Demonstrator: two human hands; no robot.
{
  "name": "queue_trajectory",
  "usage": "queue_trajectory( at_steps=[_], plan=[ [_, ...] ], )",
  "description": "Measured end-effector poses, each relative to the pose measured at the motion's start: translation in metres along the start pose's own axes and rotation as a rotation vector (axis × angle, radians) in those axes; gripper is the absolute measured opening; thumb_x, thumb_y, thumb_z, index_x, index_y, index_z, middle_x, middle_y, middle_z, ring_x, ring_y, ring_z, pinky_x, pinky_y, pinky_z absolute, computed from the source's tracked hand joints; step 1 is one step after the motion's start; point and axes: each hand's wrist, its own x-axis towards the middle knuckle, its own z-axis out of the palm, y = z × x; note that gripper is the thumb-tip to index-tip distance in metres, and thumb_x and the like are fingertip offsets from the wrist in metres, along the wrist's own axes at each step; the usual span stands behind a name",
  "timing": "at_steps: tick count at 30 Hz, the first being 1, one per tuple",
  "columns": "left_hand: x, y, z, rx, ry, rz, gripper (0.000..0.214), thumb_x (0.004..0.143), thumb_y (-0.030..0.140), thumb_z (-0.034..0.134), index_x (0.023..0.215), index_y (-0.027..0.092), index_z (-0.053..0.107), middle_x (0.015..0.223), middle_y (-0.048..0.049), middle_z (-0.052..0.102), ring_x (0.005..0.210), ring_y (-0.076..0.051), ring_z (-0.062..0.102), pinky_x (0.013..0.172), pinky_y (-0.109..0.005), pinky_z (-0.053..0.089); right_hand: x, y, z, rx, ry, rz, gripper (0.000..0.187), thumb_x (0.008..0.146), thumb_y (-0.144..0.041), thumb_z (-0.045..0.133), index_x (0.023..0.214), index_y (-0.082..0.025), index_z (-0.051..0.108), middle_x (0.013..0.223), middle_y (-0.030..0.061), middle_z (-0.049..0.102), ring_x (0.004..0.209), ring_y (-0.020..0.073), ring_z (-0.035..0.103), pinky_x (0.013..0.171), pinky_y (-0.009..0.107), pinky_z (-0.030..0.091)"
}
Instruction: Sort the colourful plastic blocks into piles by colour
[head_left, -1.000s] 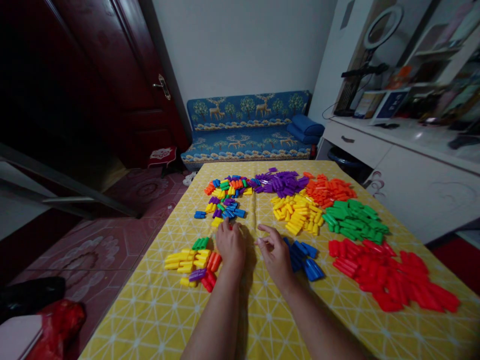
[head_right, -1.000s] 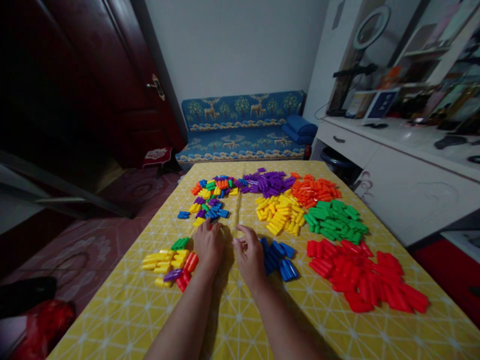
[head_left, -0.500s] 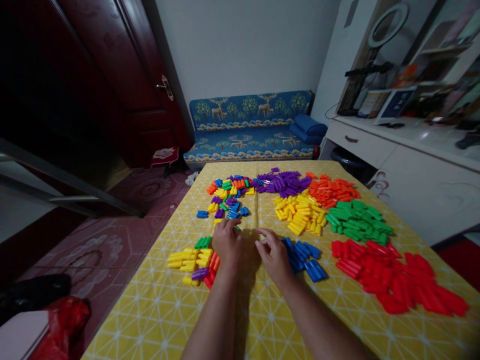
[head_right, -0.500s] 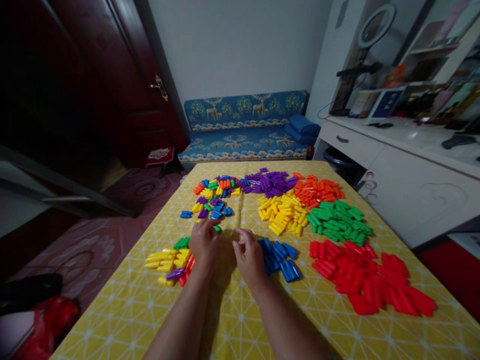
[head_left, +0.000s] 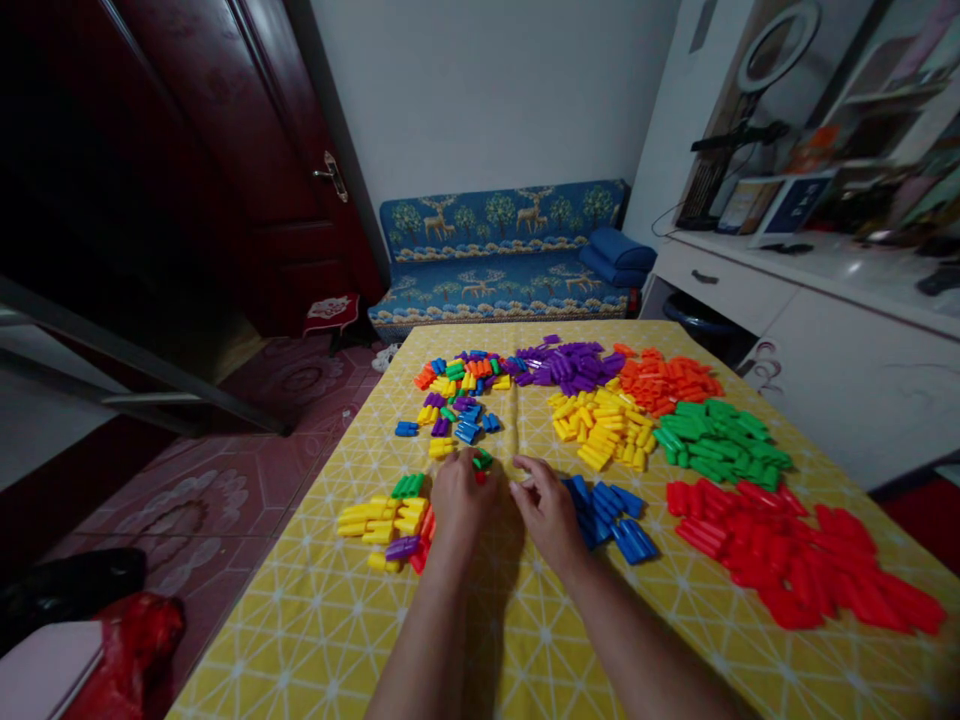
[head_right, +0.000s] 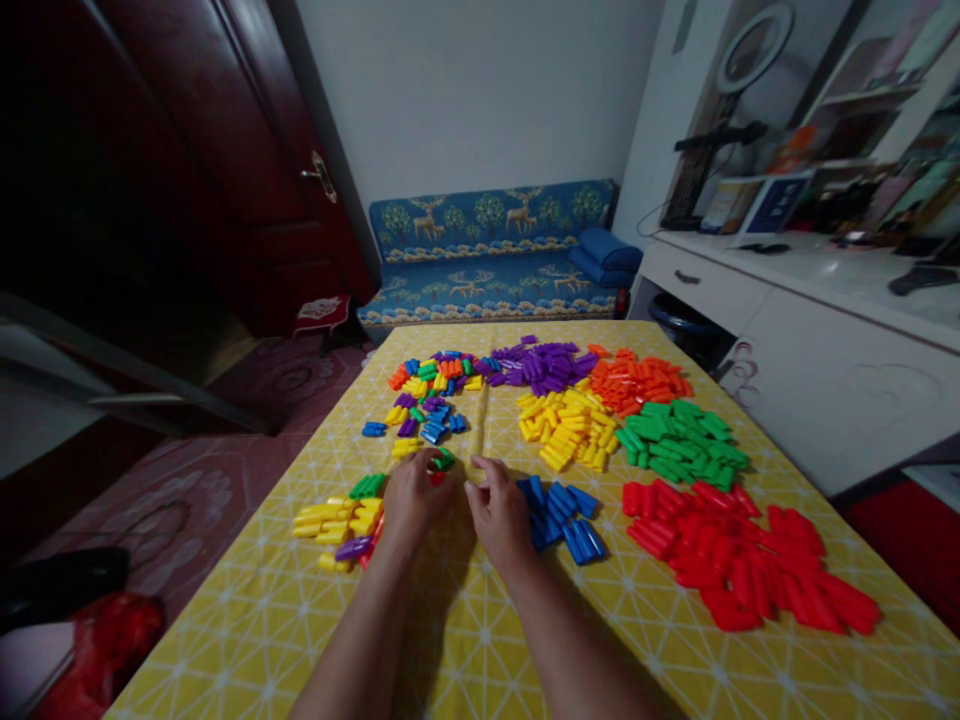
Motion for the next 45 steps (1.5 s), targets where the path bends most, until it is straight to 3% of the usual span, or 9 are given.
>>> queue_trajectory(
  at_steps=[6, 11, 19, 25, 29, 33, 38, 42, 45],
  plan=[
    [0.003, 0.014, 0.032, -1.116, -0.034, -0.131, 0.031, 0.073, 0.043, 0.073, 0.082, 0.014, 0.072, 0.077, -0.0065, 0.071, 0.073, -0.017, 0.065, 0.071, -0.027, 0.049, 0.003, -0.008, -0.003, 0.115, 0.036, -0.054, 0.031, 0.091, -0.028, 0.056, 0.121, -0.020, 0.057, 0.116, 0.0111, 0.066, 0.106, 0.0223, 0.064, 0.086, 0.035, 0.055],
    [-0.001, 0.016, 0.044, -1.589, -0.188, -0.274, 0.045, 0.071, 0.051, 0.077, 0.098, 0.015, 0.071, 0.098, -0.0095, 0.072, 0.084, -0.018, 0.068, 0.078, -0.030, 0.053, 0.004, -0.011, -0.004, 0.141, 0.085, -0.086, 0.028, 0.090, -0.023, 0.058, 0.118, -0.021, 0.060, 0.114, 0.0103, 0.064, 0.087, 0.0170, 0.067, 0.074, 0.029, 0.057],
    [-0.005, 0.023, 0.030, -1.743, -0.554, -0.362, 0.043, 0.090, 0.049, 0.057, 0.117, 0.015, 0.063, 0.099, -0.0094, 0.072, 0.080, -0.018, 0.070, 0.075, -0.029, 0.056, 0.003, -0.010, -0.012, 0.135, 0.209, -0.011, 0.021, 0.094, -0.026, 0.051, 0.111, -0.021, 0.063, 0.105, 0.0094, 0.069, 0.094, 0.0200, 0.067, 0.076, 0.031, 0.057],
    [0.000, 0.017, 0.023, -1.803, -0.596, -0.484, 0.036, 0.091, 0.032, 0.053, 0.121, 0.012, 0.059, 0.099, -0.0112, 0.071, 0.086, -0.018, 0.071, 0.083, -0.031, 0.056, 0.004, -0.025, -0.031, 0.092, 0.265, -0.059, 0.020, 0.094, -0.028, 0.052, 0.109, -0.021, 0.064, 0.104, 0.0089, 0.070, 0.093, 0.0189, 0.067, 0.078, 0.031, 0.055],
    [0.003, 0.015, 0.022, -1.877, -0.600, -0.500, 0.035, 0.092, 0.029, 0.048, 0.122, 0.011, 0.055, 0.112, -0.0170, 0.068, 0.106, -0.023, 0.068, 0.094, -0.037, 0.054, 0.014, -0.017, -0.078, -0.118, 0.331, -0.037, 0.022, 0.091, -0.034, 0.055, 0.102, -0.020, 0.068, 0.100, 0.0089, 0.072, 0.089, 0.0202, 0.067, 0.077, 0.032, 0.053],
    [0.004, 0.013, 0.026, -1.891, -0.611, -0.499, 0.034, 0.092, 0.030, 0.048, 0.120, 0.011, 0.053, 0.119, -0.0192, 0.065, 0.112, -0.026, 0.066, 0.093, -0.039, 0.055, 0.015, 0.016, -0.152, -0.291, 0.442, 0.236, 0.032, 0.084, -0.044, 0.057, 0.094, -0.018, 0.071, 0.088, 0.0092, 0.074, 0.077, 0.0217, 0.067, 0.069, 0.032, 0.052],
    [0.005, 0.011, 0.030, -1.895, -0.616, -0.492, 0.035, 0.089, 0.031, 0.053, 0.119, 0.012, 0.055, 0.124, -0.0200, 0.063, 0.121, -0.028, 0.060, 0.096, -0.041, 0.054, -0.003, 0.057, -0.228, -0.618, 0.366, 0.434, 0.029, 0.075, -0.046, 0.056, 0.069, -0.021, 0.070, 0.064, 0.0070, 0.069, 0.055, 0.0215, 0.061, 0.046, 0.028, 0.040],
    [0.005, 0.010, 0.031, -1.907, -0.603, -0.498, 0.035, 0.089, 0.031, 0.054, 0.118, 0.011, 0.056, 0.124, -0.0205, 0.062, 0.122, -0.029, 0.059, 0.099, -0.045, 0.051, -0.012, 0.067, -0.242, -0.759, 0.260, 0.465, 0.031, 0.072, -0.048, 0.056, 0.063, -0.023, 0.071, 0.061, 0.0078, 0.067, 0.047, 0.0200, 0.054, 0.043, 0.030, 0.036],
    [0.005, 0.010, 0.031, -1.926, -0.604, -0.491, 0.038, 0.088, 0.035, 0.055, 0.119, 0.012, 0.056, 0.123, -0.0198, 0.063, 0.122, -0.030, 0.058, 0.101, -0.050, 0.048, -0.006, 0.053, -0.220, -0.795, 0.355, 0.287, 0.032, 0.075, -0.045, 0.053, 0.073, -0.022, 0.074, 0.080, 0.0113, 0.069, 0.065, 0.0247, 0.060, 0.055, 0.036, 0.045]
  ],
)
